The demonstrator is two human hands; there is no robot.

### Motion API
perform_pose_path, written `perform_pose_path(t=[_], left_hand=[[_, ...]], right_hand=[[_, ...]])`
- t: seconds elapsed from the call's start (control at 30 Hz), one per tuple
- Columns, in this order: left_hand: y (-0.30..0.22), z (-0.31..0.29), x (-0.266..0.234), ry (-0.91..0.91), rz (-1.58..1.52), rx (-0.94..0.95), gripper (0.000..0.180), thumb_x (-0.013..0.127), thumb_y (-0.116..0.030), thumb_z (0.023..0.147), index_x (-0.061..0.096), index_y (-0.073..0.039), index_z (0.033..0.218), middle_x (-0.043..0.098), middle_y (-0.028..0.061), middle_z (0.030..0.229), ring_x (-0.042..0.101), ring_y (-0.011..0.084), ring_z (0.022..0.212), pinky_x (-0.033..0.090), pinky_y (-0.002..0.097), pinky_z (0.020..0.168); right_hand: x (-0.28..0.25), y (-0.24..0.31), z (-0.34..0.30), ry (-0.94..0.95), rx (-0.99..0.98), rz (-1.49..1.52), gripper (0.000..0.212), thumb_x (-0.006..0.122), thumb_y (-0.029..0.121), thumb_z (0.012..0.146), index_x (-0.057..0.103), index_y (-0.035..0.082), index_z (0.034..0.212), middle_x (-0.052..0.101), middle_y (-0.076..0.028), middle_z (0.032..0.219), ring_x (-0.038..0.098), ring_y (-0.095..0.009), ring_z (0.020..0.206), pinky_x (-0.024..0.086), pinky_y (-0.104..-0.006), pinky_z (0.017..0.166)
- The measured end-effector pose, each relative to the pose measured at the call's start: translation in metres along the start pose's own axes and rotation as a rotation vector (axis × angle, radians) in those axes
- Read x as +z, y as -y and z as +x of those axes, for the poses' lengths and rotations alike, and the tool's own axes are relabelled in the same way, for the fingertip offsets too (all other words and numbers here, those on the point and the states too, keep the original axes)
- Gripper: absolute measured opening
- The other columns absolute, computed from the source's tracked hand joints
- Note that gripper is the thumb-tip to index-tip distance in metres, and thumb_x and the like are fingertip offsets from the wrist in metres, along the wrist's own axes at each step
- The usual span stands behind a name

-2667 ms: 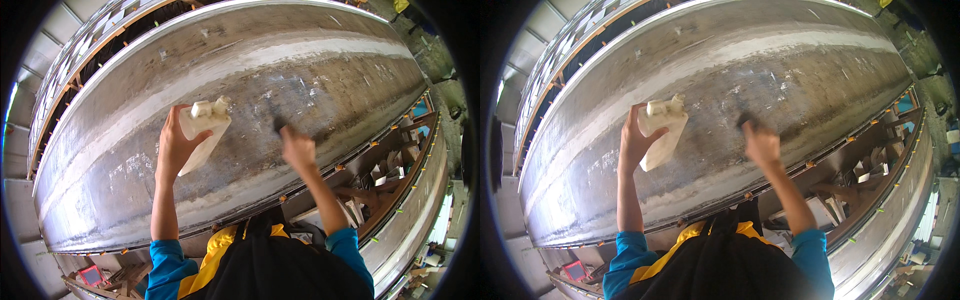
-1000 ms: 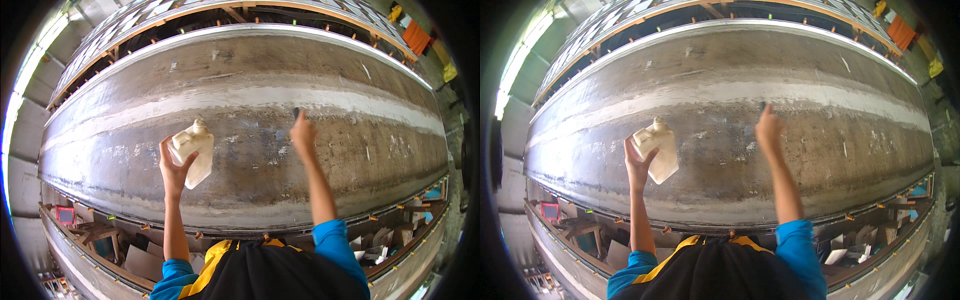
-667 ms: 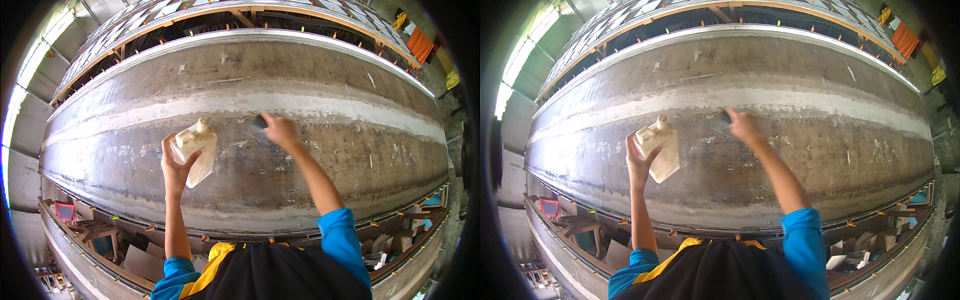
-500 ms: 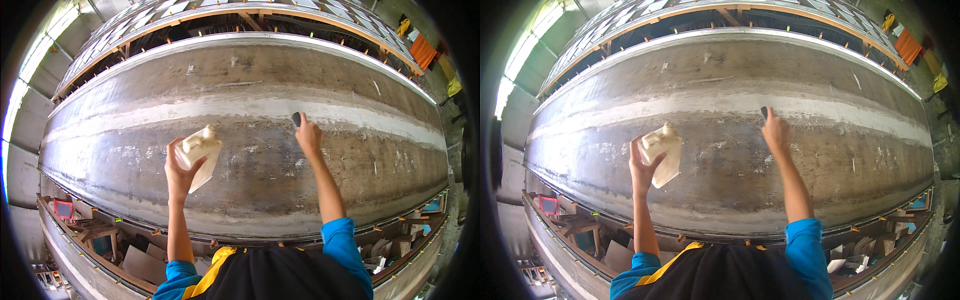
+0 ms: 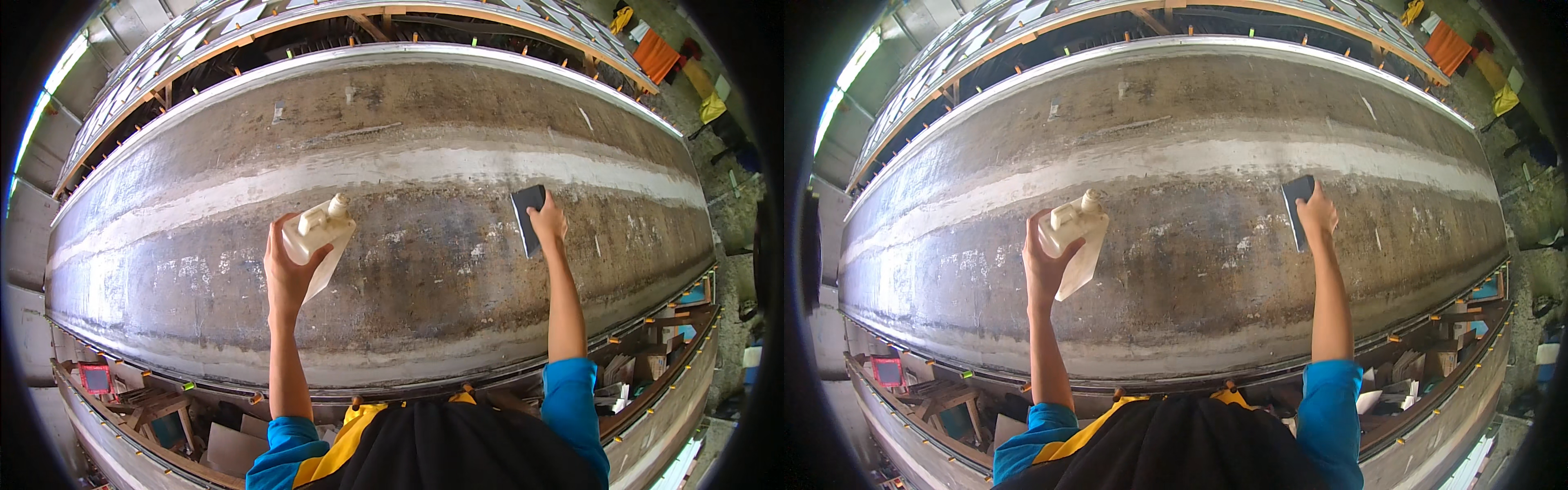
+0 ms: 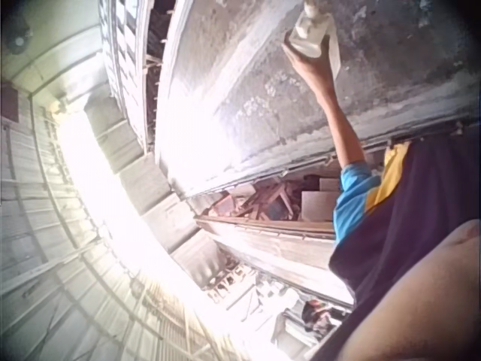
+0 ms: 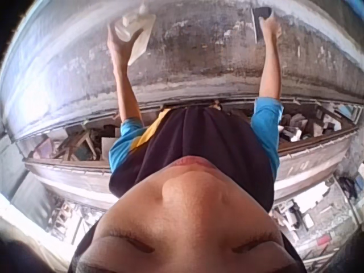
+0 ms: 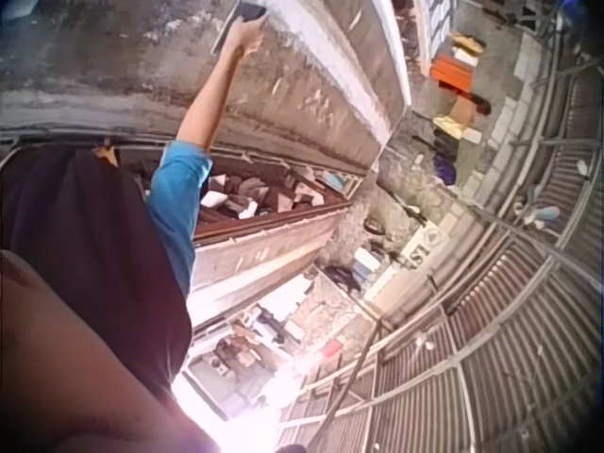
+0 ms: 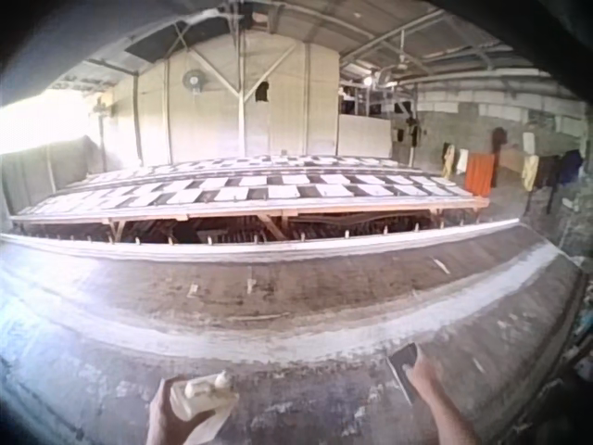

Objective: The person pours liquid from a white plastic bottle onto a large curved surface and scrubs it with a dark rectangular block. The person repeatedly applies liquid and scrubs the surface in a rhythmic pattern, moving along the curve of the object.

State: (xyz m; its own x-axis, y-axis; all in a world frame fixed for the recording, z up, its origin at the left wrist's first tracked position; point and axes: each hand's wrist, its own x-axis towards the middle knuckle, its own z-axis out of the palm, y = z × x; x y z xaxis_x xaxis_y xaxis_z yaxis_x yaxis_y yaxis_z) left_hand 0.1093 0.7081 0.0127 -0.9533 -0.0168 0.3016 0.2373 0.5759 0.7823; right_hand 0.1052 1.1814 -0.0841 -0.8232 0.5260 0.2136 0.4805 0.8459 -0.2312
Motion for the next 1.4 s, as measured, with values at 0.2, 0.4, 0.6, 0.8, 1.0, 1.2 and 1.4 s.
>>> perform_pose_path(t=[0.2, 0.4, 0.6, 0.8, 1.0, 1.2, 1.4], left_hand=[[-0.010, -0.002, 0.012, 0.031, 0.039, -0.015, 0.063, 0.081, -0.014, 0.061, 0.048, -0.009, 0.114, 0.059, 0.0144, 0.106, 0.057, 0.0328, 0.098, 0.047, 0.0415, 0.082], [-0.032, -0.018, 0.021, 0.045, 0.064, 0.006, 0.063, 0.081, -0.015, 0.061, 0.047, -0.010, 0.114, 0.058, 0.0131, 0.106, 0.057, 0.0323, 0.098, 0.047, 0.0410, 0.082], [-0.050, -0.044, 0.039, -0.017, 0.155, -0.022, 0.063, 0.081, -0.016, 0.062, 0.048, -0.010, 0.114, 0.058, 0.0125, 0.106, 0.057, 0.0326, 0.098, 0.047, 0.0413, 0.082], [-0.072, -0.086, 0.038, -0.227, 0.160, -0.096, 0.059, 0.079, -0.008, 0.063, 0.048, -0.006, 0.112, 0.060, 0.0155, 0.103, 0.059, 0.0301, 0.097, 0.047, 0.0389, 0.081], [-0.111, -0.126, 0.057, -0.311, 0.252, -0.109, 0.060, 0.079, -0.006, 0.062, 0.048, -0.007, 0.113, 0.060, 0.0150, 0.102, 0.059, 0.0303, 0.095, 0.046, 0.0373, 0.081], [-0.132, -0.142, 0.086, -0.304, 0.334, -0.122, 0.062, 0.081, -0.013, 0.061, 0.048, -0.007, 0.113, 0.059, 0.0148, 0.105, 0.059, 0.0310, 0.097, 0.048, 0.0388, 0.082], [-0.140, -0.146, 0.094, -0.272, 0.382, -0.071, 0.061, 0.080, -0.013, 0.062, 0.048, -0.008, 0.113, 0.059, 0.0136, 0.105, 0.059, 0.0314, 0.096, 0.049, 0.0393, 0.080]], right_hand=[[0.029, 0.140, -0.053, -0.020, -0.451, 0.144, 0.011, 0.052, 0.017, 0.088, 0.059, 0.011, 0.094, 0.046, 0.002, 0.043, 0.040, -0.009, 0.033, 0.027, -0.0239, 0.028], [-0.003, 0.113, -0.012, 0.216, -0.446, 0.206, 0.037, 0.062, 0.015, 0.081, 0.051, 0.007, 0.116, 0.066, -0.011, 0.071, 0.065, -0.019, 0.059, 0.050, -0.0298, 0.046], [0.015, 0.106, -0.055, 0.025, -0.862, -0.031, 0.017, 0.053, 0.015, 0.087, 0.053, 0.006, 0.101, 0.048, 0.000, 0.049, 0.043, -0.012, 0.035, 0.031, -0.0247, 0.030], [-0.041, 0.071, -0.155, 0.143, -1.449, 0.629, 0.010, 0.045, 0.004, 0.084, 0.050, 0.012, 0.081, 0.036, 0.002, 0.043, 0.040, -0.013, 0.036, 0.037, -0.0328, 0.041], [-0.011, 0.024, 0.007, 0.191, -0.937, 0.173, 0.009, 0.049, 0.007, 0.087, 0.050, 0.005, 0.095, 0.043, -0.001, 0.048, 0.043, -0.009, 0.039, 0.033, -0.0176, 0.030], [-0.019, 0.020, -0.111, -0.112, -1.325, 0.141, 0.016, 0.041, 0.012, 0.094, 0.054, 0.006, 0.087, 0.044, -0.001, 0.050, 0.041, -0.013, 0.038, 0.028, -0.0266, 0.034], [-0.064, -0.033, -0.142, 0.270, -1.362, 0.329, 0.011, 0.052, 0.006, 0.083, 0.055, 0.011, 0.092, 0.052, -0.007, 0.056, 0.053, -0.019, 0.046, 0.039, -0.0294, 0.040]])
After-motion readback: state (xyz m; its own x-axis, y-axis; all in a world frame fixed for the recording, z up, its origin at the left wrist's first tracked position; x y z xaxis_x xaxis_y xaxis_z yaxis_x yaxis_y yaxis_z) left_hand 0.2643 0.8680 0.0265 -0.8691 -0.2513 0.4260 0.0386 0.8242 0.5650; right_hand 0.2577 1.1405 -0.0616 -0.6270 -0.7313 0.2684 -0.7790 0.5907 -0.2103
